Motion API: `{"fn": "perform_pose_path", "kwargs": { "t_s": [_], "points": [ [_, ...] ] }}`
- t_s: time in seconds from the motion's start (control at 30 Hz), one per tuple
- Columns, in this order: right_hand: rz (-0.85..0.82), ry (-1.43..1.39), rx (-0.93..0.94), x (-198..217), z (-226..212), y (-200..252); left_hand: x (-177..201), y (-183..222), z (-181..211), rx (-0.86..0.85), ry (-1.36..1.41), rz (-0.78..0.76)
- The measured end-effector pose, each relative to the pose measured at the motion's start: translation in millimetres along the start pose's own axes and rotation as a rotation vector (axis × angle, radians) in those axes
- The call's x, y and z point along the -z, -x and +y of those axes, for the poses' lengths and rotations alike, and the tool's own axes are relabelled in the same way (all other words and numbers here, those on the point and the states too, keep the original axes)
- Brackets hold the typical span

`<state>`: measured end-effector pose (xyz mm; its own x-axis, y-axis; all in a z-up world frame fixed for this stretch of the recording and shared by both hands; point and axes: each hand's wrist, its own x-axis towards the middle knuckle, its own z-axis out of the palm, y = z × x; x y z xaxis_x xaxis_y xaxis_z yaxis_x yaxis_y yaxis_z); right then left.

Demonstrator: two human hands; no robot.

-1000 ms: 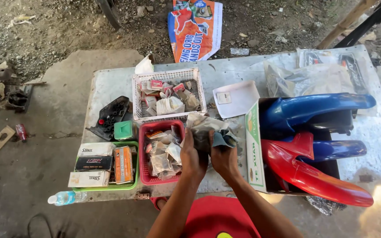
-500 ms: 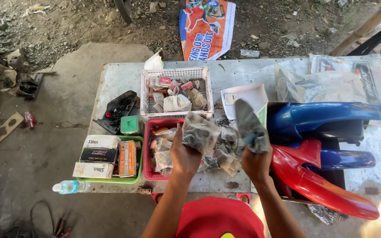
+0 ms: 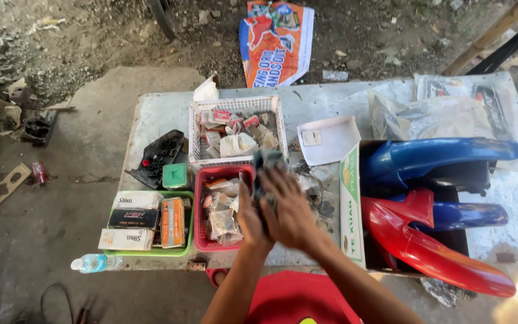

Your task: Cleaning small motorcycle parts with a cloth.

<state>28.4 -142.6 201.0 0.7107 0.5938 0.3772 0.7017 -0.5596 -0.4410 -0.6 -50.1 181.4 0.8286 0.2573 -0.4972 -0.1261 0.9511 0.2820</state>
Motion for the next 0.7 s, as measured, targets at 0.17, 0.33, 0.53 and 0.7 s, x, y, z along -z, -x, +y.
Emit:
{"fn": "perform_pose_path", "kwargs": {
  "t_s": [0.17, 0.33, 0.53, 0.7],
  "points": [
    [-0.168, -0.078, -0.001, 15.3, -17.3, 10.6, -2.6, 7.8, 8.1, -0.074, -0.137, -0.081],
    [-0.266, -0.022, -0.34, 23.4, 27.2, -11.0, -21.3, 32.5, 12.6, 0.007, -0.272, -0.394],
    [0.143, -1.18, -0.76, 68.0, 22.4, -10.6, -4.4, -0.3, 17.1, 0.014, -0.076, -0.247],
    [-0.131, -0.82, -0.213, 57.9, -41.3, 14.3, 32.5, -43.2, -15.8, -0.144, -0.377, -0.081]
  ]
}}
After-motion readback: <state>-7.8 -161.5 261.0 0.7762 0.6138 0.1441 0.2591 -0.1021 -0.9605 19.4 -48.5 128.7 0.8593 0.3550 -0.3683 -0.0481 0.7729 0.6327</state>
